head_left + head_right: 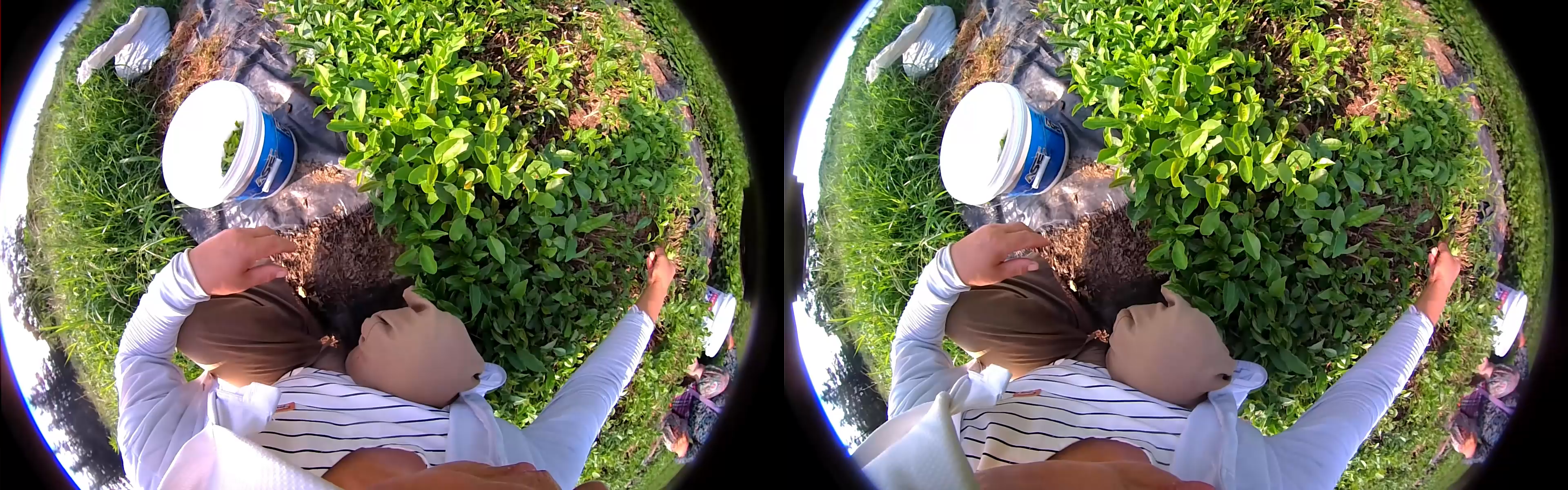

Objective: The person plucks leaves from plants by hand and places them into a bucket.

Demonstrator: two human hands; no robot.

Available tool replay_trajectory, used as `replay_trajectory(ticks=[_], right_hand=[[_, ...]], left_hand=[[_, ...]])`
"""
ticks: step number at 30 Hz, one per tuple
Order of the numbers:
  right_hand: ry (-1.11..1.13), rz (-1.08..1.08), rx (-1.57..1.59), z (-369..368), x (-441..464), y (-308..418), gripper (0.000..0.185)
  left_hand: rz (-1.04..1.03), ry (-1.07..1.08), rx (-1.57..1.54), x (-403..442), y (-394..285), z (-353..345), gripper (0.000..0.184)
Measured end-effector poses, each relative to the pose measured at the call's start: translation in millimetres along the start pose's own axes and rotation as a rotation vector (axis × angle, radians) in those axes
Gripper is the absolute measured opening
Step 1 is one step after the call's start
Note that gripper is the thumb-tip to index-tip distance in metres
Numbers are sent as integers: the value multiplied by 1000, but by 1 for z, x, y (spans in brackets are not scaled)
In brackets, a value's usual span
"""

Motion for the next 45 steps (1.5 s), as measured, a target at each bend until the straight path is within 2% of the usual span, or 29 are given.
replay_trajectory(ticks=[3, 5, 6, 7, 9, 11, 15, 17, 19, 21, 23, 26, 28, 30, 32, 35, 37, 38, 41, 43, 45], right_hand=[[50, -95, -328, -16, 3, 0, 59], [30, -76, -366, -22, 0, 7, 76], [3, -66, -382, -24, -11, 16, 91], [-60, -14, -414, -26, -33, 32, 69], [-27, 20, -250, -23, -28, 25, 37], [-37, -25, -288, -15, -24, 18, 25], [13, -98, -299, -11, -41, 30, 22], [57, -105, -42, -8, -34, 32, 14], [146, -70, 157, -32, -70, 56, 20], [277, -39, 411, -39, -54, 35, 29], [125, -21, 424, -43, -90, 49, 29], [40, 228, 247, -52, -136, 84, 34], [-40, 469, 150, -58, -183, 128, 35], [-9, 820, 20, -40, -190, 177, 36], [84, 659, -56, -69, -198, 204, 37], [282, 419, -154, -108, -158, 189, 35], [367, 276, -69, -130, -121, 163, 35], [296, 235, -258, -130, -102, 156, 38], [44, 410, -790, -126, -35, 139, 45], [-76, 781, -1298, -141, -4, 130, 51], [-8, 687, -1381, -138, 14, 107, 49]], left_hand=[[-16, -20, 2, 0, -1, 1, 37], [-18, -32, 3, -2, 0, 2, 37], [-13, -32, 1, -2, 0, 2, 37], [-11, -30, 0, -2, 0, 2, 36], [-10, -27, 6, -1, 1, 1, 36], [-21, -34, 12, 0, 1, 1, 36], [-42, -54, 6, 2, -3, 3, 36], [-51, -57, 6, 2, -4, 3, 36], [-66, -63, 13, 3, -3, 3, 36], [-40, -46, 7, 4, -2, 1, 37], [-16, -43, 12, 2, 0, 1, 37], [10, -26, 19, 4, 3, -2, 37], [20, -27, 18, 7, 4, -3, 37], [36, -21, 23, 9, 5, -3, 37], [28, -6, 28, 14, 3, -4, 36], [9, -40, 18, 19, 1, 2, 35], [2, -49, -1, 19, -2, 5, 37], [-2, -48, -3, 18, -2, 4, 37], [16, -26, -9, 17, -1, 3, 37], [28, -19, -8, 14, 1, 2, 37], [-23, -71, -6, 9, 1, 5, 37]])
Point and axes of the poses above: each hand's wrist, its own x-axis towards the middle knuckle, its own z-axis out of the back of the hand, y = z × x, the point moved 10 cm from there along x, towards the middle knuckle, and after that the axes turned 1 degree about -z, right-handed, at the moved point
